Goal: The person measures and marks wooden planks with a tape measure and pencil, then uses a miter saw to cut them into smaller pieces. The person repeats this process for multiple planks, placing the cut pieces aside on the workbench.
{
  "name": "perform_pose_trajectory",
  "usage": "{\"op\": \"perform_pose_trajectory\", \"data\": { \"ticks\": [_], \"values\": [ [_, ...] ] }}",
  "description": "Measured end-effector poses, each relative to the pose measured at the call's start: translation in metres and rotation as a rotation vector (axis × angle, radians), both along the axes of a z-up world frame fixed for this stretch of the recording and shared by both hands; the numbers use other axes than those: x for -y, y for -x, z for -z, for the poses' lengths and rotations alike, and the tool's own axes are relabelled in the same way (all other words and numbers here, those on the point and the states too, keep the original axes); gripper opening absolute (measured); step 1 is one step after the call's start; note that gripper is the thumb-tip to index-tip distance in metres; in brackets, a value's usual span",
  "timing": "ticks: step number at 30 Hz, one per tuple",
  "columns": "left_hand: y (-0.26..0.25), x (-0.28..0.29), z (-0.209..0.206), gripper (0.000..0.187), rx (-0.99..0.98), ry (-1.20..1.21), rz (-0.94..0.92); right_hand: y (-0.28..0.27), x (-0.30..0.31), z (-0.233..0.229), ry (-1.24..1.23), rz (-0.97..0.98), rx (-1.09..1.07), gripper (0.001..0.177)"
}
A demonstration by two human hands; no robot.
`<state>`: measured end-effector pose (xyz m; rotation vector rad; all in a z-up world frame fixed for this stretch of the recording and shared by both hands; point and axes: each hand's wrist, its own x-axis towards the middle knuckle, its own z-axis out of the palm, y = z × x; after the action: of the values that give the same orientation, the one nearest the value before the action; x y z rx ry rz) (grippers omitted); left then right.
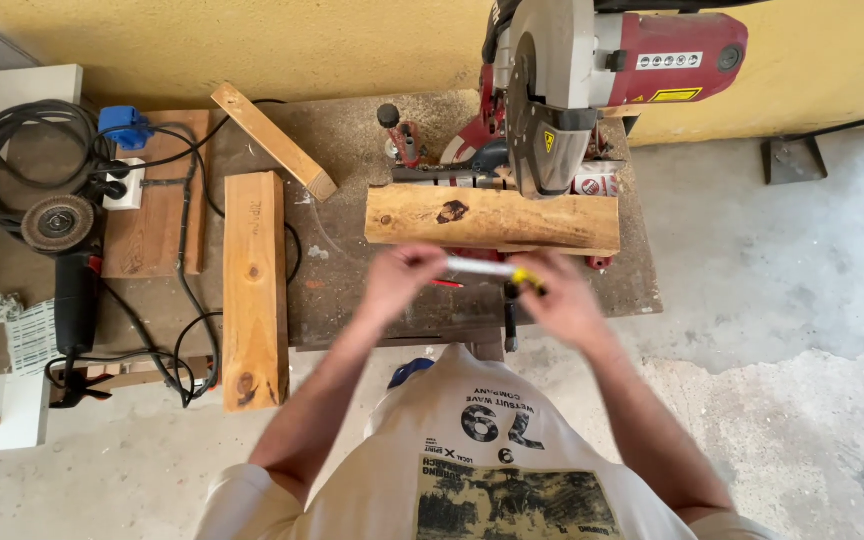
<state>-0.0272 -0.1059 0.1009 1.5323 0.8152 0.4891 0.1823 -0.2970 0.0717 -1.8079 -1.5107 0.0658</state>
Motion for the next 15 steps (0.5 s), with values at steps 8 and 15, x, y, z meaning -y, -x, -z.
{"op": "perform_pose_trajectory", "data": {
  "ticks": [8, 15],
  "values": [
    [0.019, -0.137, 0.063, 0.021, 0.094, 0.020, -0.278, -0.169, 0.061, 0.024, 0.067, 0.095, 0.122, 0.035],
    [-0.008, -0.156, 0.140, 0.027, 0.092, -0.110, -0.403, -0.199, 0.058, 0.036, 0.165, 0.188, 0.010, 0.036]
  ]
}}
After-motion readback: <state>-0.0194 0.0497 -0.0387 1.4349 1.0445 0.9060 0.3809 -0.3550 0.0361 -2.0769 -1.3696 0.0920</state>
